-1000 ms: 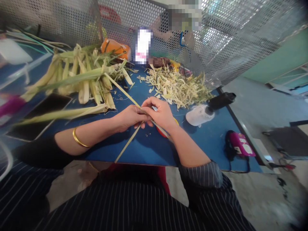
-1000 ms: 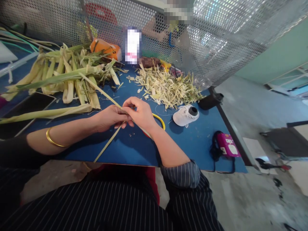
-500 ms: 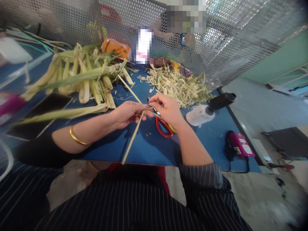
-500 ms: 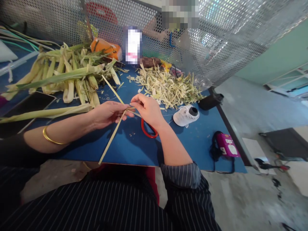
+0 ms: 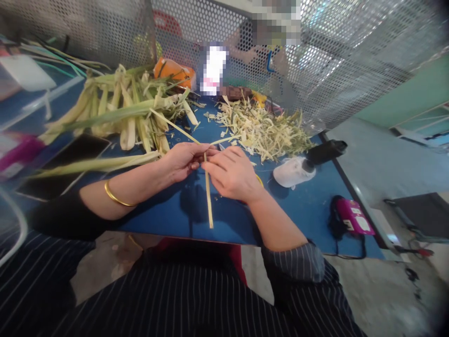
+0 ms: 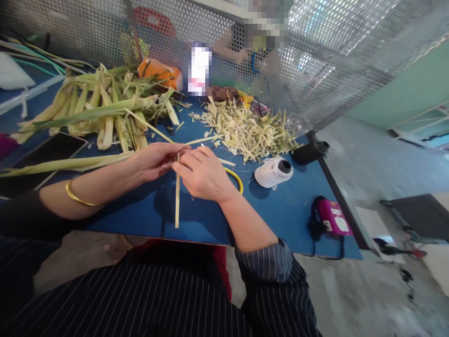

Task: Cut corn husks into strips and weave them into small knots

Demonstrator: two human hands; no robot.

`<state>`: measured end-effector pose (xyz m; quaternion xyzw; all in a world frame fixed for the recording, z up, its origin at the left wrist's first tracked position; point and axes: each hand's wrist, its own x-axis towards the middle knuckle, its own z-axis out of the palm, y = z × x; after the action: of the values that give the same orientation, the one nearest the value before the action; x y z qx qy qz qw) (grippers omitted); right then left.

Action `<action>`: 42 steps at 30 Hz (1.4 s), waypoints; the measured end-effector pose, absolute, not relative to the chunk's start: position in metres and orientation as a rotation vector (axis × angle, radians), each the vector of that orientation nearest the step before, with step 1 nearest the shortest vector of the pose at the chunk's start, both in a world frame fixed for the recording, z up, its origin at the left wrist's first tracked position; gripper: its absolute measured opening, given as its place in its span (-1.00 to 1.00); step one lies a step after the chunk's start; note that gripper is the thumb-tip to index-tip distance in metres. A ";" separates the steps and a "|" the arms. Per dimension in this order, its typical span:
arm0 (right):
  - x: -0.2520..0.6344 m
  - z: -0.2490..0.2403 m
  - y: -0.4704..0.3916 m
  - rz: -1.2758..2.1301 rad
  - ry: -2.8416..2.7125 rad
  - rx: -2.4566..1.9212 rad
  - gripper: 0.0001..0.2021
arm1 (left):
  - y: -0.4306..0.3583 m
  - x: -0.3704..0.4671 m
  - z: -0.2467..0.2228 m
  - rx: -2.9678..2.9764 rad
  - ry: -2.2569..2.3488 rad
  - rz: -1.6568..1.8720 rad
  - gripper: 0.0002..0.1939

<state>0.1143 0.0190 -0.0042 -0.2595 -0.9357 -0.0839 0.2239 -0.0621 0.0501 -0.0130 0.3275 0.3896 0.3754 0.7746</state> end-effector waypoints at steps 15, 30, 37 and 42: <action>0.107 0.000 0.016 0.706 -1.898 -1.182 -0.79 | 0.015 -0.049 -0.009 1.455 0.844 0.407 -0.85; 0.107 -0.017 0.010 -0.556 -2.336 -0.689 -0.88 | 0.051 -0.066 0.000 0.690 0.803 0.677 -0.82; 0.105 -0.013 0.019 -0.644 -2.648 -0.626 -0.78 | 0.053 -0.071 0.008 0.533 0.807 0.846 -0.82; 0.104 -0.010 0.017 -0.382 -2.771 -0.577 -0.72 | 0.052 -0.070 0.007 0.499 0.800 0.914 -0.84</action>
<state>0.1037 0.0172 -0.0101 -0.1998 -0.9604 -0.1323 0.1421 -0.0702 0.0518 0.0065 0.2321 0.3719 0.4249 0.7920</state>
